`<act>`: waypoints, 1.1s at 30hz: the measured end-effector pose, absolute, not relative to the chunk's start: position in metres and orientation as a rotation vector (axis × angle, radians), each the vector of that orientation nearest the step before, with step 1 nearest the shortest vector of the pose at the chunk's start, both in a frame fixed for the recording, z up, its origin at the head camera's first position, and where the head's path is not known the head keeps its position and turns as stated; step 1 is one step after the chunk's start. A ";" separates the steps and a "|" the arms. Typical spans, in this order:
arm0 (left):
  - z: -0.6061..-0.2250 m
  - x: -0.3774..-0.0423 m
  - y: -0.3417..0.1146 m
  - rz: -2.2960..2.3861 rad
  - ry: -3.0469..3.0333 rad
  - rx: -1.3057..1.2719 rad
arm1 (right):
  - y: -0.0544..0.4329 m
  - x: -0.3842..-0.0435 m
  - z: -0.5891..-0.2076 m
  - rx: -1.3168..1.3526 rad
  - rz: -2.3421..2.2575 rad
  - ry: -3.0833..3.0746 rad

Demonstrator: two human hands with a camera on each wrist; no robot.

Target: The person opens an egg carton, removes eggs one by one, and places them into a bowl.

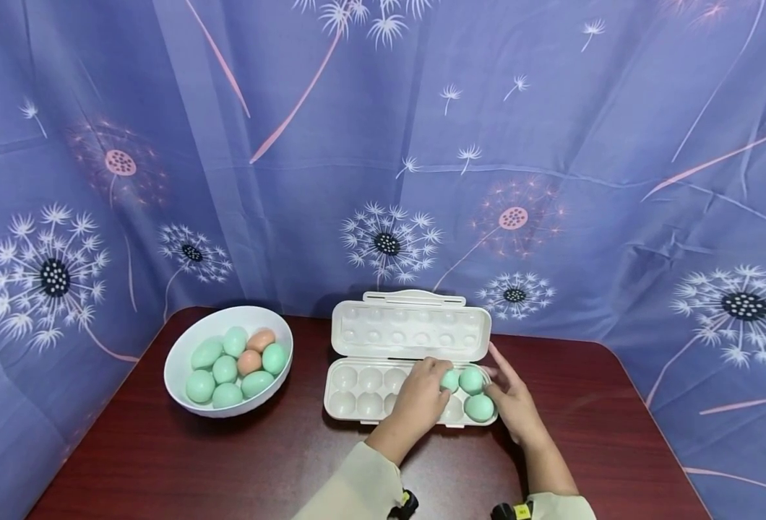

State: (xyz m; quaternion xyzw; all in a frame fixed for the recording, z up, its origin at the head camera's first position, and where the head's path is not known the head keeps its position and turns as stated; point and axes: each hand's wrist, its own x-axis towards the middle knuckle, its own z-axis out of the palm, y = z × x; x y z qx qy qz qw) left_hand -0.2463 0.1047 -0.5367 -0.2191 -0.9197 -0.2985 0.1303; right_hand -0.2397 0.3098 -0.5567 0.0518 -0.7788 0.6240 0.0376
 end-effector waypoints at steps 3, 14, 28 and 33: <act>-0.537 -0.246 0.104 -0.853 -2.666 -0.645 | 0.310 -0.240 -0.556 0.160 1.920 -2.391; -0.536 -0.245 0.102 -0.845 -2.642 -0.647 | 0.310 -0.240 -0.557 0.184 1.918 -2.378; -0.536 -0.244 0.102 -0.855 -2.632 -0.646 | 0.309 -0.240 -0.556 0.187 1.912 -2.367; -0.536 -0.244 0.103 -0.841 -2.617 -0.649 | 0.309 -0.240 -0.555 0.173 1.905 -2.371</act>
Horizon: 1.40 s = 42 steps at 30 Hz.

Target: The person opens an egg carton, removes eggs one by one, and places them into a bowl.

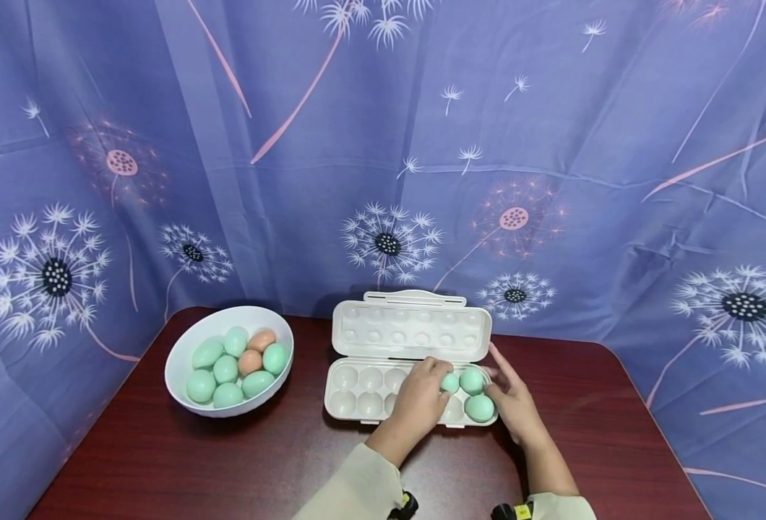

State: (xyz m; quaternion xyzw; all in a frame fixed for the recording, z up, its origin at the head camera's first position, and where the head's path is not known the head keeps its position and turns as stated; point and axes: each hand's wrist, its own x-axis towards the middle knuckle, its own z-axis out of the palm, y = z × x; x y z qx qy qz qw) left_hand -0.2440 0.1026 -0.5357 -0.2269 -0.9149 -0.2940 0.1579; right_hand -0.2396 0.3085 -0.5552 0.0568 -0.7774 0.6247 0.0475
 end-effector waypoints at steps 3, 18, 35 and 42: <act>-0.535 -0.244 0.103 -0.840 -2.615 -0.643 | 0.308 -0.239 -0.554 0.167 1.903 -2.378; -0.519 -0.237 0.095 -0.862 -2.586 -0.668 | 0.309 -0.238 -0.554 0.176 1.900 -2.383; -0.503 -0.229 0.075 -0.906 -2.523 -0.627 | 0.308 -0.238 -0.555 0.158 1.889 -2.388; -0.498 -0.228 0.066 -0.921 -2.510 -0.587 | 0.307 -0.239 -0.554 0.161 1.891 -2.387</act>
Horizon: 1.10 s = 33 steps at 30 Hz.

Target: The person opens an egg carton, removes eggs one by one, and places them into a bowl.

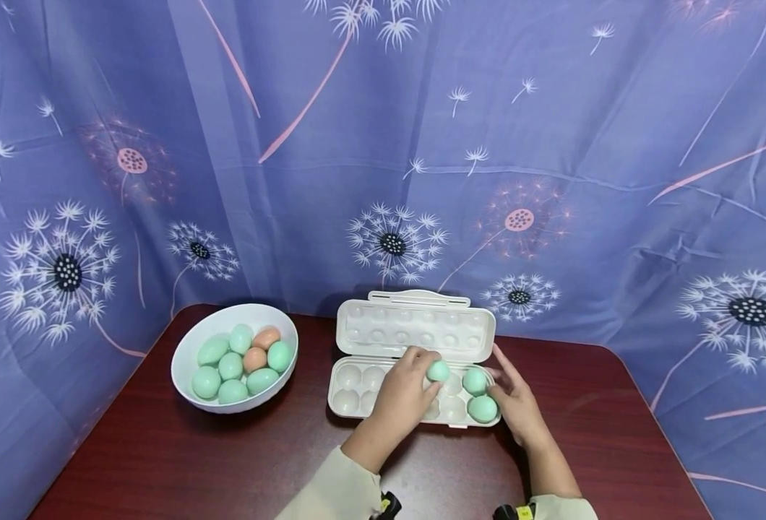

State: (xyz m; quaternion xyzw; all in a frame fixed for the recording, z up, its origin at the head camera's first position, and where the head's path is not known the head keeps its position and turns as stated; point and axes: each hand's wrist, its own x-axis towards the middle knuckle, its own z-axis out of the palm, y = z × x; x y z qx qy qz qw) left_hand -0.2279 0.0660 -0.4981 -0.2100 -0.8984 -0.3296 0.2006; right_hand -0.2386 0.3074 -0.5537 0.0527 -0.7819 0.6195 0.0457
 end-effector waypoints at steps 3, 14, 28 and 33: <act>-0.495 -0.228 0.062 -0.964 -2.503 -0.581 | 0.307 -0.239 -0.554 0.161 1.881 -2.391; -0.484 -0.225 0.038 -1.014 -2.475 -0.530 | 0.308 -0.240 -0.556 0.202 1.894 -2.373; -0.479 -0.221 0.006 -0.975 -2.434 -0.391 | 0.309 -0.239 -0.556 0.170 1.879 -2.404; -0.476 -0.222 -0.007 -0.954 -2.421 -0.343 | 0.310 -0.239 -0.557 0.175 1.875 -2.405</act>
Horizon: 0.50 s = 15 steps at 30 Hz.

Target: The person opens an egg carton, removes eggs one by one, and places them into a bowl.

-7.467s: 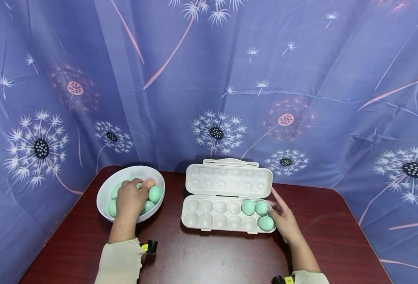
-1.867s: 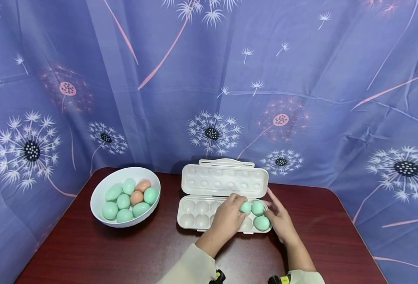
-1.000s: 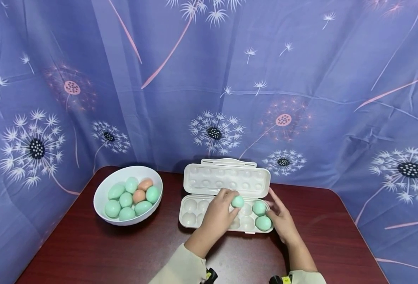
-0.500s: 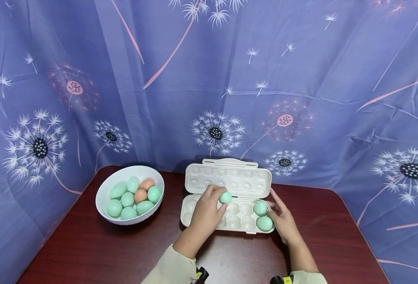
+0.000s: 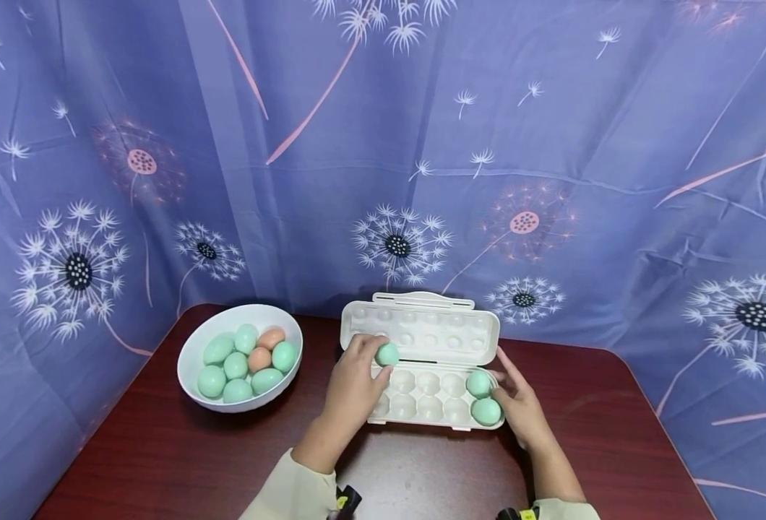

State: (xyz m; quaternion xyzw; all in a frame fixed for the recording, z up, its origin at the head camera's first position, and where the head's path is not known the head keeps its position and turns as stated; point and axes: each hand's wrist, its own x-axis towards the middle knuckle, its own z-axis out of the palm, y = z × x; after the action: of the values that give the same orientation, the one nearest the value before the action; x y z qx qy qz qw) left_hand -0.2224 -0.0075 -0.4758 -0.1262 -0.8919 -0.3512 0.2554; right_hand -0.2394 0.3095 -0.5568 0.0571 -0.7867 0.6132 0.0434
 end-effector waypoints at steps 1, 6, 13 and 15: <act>-0.475 -0.223 -0.011 -0.948 -2.421 -0.332 | 0.310 -0.239 -0.557 0.176 1.876 -2.405; -0.471 -0.225 -0.032 -0.931 -2.422 -0.277 | 0.308 -0.239 -0.558 0.183 1.882 -2.402; -0.471 -0.227 -0.057 -0.913 -2.404 -0.215 | 0.309 -0.239 -0.555 0.206 1.896 -2.386; -0.470 -0.228 -0.063 -0.930 -2.417 -0.188 | 0.309 -0.239 -0.555 0.205 1.896 -2.384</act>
State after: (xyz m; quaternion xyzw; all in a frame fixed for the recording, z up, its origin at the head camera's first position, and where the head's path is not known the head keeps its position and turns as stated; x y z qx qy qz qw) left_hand -0.2284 -0.0633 -0.4702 -0.0696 -0.8964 -0.3450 0.2693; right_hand -0.2389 0.3092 -0.5552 0.0670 -0.7801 0.6205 0.0446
